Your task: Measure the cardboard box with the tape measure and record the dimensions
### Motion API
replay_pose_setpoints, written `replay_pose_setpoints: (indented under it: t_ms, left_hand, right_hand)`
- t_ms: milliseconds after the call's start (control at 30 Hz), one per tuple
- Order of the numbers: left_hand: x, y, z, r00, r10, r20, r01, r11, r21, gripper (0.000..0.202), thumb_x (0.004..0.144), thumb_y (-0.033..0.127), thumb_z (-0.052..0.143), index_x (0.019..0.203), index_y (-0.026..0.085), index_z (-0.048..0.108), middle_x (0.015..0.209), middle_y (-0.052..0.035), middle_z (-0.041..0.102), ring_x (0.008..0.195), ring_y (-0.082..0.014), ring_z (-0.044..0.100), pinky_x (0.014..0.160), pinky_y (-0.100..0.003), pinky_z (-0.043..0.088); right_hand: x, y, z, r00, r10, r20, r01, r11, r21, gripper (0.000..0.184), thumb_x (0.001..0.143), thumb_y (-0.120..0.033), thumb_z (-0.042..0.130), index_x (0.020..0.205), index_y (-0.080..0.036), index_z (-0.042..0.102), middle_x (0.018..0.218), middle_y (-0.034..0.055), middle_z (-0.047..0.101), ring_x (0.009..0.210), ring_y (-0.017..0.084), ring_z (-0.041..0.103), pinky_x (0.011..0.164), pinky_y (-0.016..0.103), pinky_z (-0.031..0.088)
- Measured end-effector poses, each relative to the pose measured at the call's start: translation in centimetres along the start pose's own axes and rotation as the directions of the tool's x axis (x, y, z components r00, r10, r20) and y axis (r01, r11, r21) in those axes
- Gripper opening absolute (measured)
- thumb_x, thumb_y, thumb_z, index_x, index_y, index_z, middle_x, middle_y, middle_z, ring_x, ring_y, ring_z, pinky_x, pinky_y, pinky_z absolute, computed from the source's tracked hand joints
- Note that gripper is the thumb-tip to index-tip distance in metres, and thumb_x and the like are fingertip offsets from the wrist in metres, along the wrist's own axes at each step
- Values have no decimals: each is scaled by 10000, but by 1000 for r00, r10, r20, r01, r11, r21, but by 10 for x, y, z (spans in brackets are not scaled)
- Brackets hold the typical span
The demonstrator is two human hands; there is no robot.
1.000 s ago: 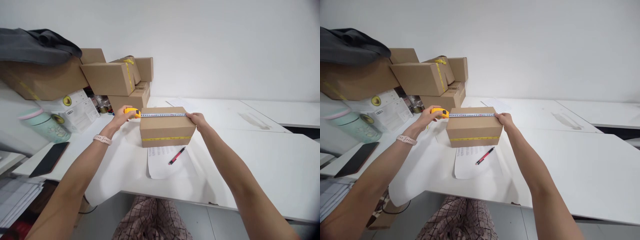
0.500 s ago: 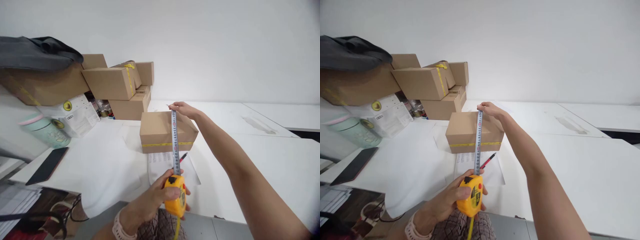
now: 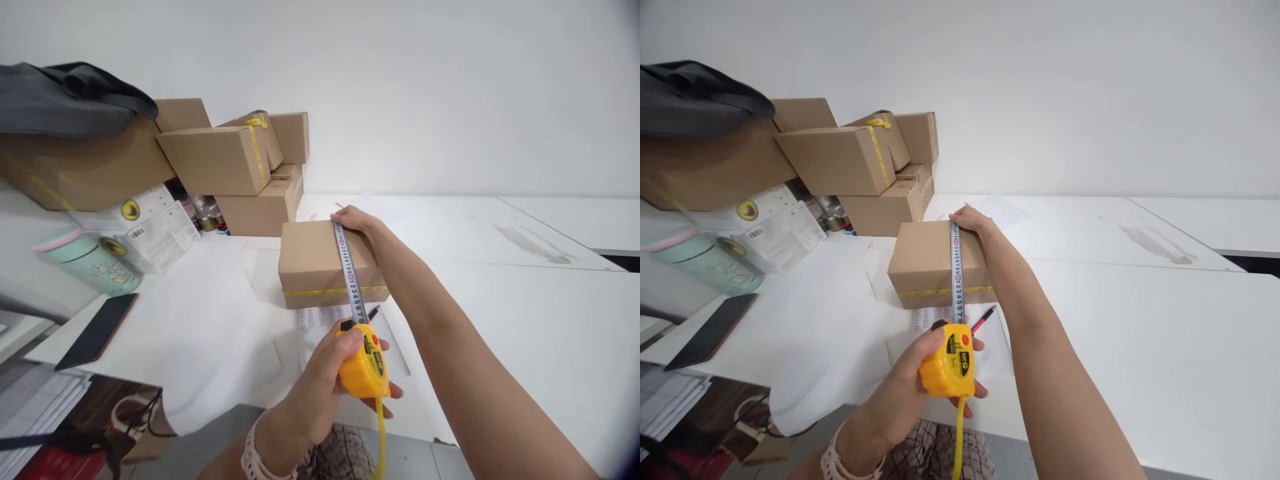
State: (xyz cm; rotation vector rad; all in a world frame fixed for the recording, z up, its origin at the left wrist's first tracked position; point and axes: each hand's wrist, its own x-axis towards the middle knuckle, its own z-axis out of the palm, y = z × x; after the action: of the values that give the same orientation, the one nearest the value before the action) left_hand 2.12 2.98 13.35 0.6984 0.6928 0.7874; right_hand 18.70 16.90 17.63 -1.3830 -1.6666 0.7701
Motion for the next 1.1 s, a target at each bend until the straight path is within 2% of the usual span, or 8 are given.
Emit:
replay_pose_setpoints:
  t_ms: [200,333,500,700,767,933,1000,1100]
  left_hand:
    - [14,-1,-3,998,31,-61,-31,999,-5,629,759,670,718,1129,180,577,1144,-113,637,778,-254,744,574,-331,595]
    - [11,9,-12,995,85,-54,-82,995,58,582,778,645,714,1107,182,585,1051,-84,643,759,-252,743,545,-301,565]
    - [-8,14,-29,974,220,-51,-198,941,276,462,786,485,787,1113,229,585,1012,-22,614,774,-160,691,611,-244,550]
    - [-22,-23,-44,987,156,22,-152,905,396,430,827,452,767,1145,222,591,1026,-39,631,834,-157,662,714,-262,555]
    - [-23,-31,-53,945,316,-81,-243,848,471,481,834,451,766,1216,234,571,1036,-43,636,887,-181,661,721,-269,565]
    - [-6,-9,-95,657,690,-304,-464,687,559,592,787,467,791,1270,244,532,1033,-32,654,894,-198,688,732,-290,589]
    - [6,9,-109,662,688,-300,-490,699,521,565,762,486,791,1204,234,544,1024,-24,647,850,-192,703,717,-293,592]
    - [19,39,-117,749,604,-271,-450,764,462,520,749,495,771,1127,214,551,991,-16,636,724,-174,710,620,-285,589]
  right_hand:
    - [-21,-6,-1,999,-15,31,11,991,136,543,933,-729,375,1205,-345,646,1126,30,731,907,250,667,750,400,543]
    - [26,-4,-6,988,99,121,-115,984,133,564,875,-772,468,1168,-335,673,1104,60,745,936,296,681,826,470,556]
    - [73,15,-26,999,-10,-30,20,939,342,714,876,-838,351,1246,-310,658,1265,101,708,1213,316,634,1017,502,521]
    - [15,59,-42,984,26,-175,63,873,483,675,897,-799,408,1226,-267,662,1170,95,746,1154,276,684,1037,457,534]
    - [-13,83,-39,952,119,-283,28,885,465,611,895,-757,486,1197,-258,669,1153,96,750,1141,266,687,1050,454,524]
    - [-46,128,-20,893,304,-332,-131,882,453,609,924,-699,475,1330,-264,600,1350,117,676,1273,256,622,1087,457,492]
    - [-45,127,-13,929,276,-247,-139,878,458,666,949,-709,391,1456,-292,504,1454,102,611,1338,239,579,1110,444,473]
    - [-37,107,-13,972,184,-147,-113,912,394,719,947,-740,341,1546,-346,395,1589,58,477,1390,244,532,1111,440,475]
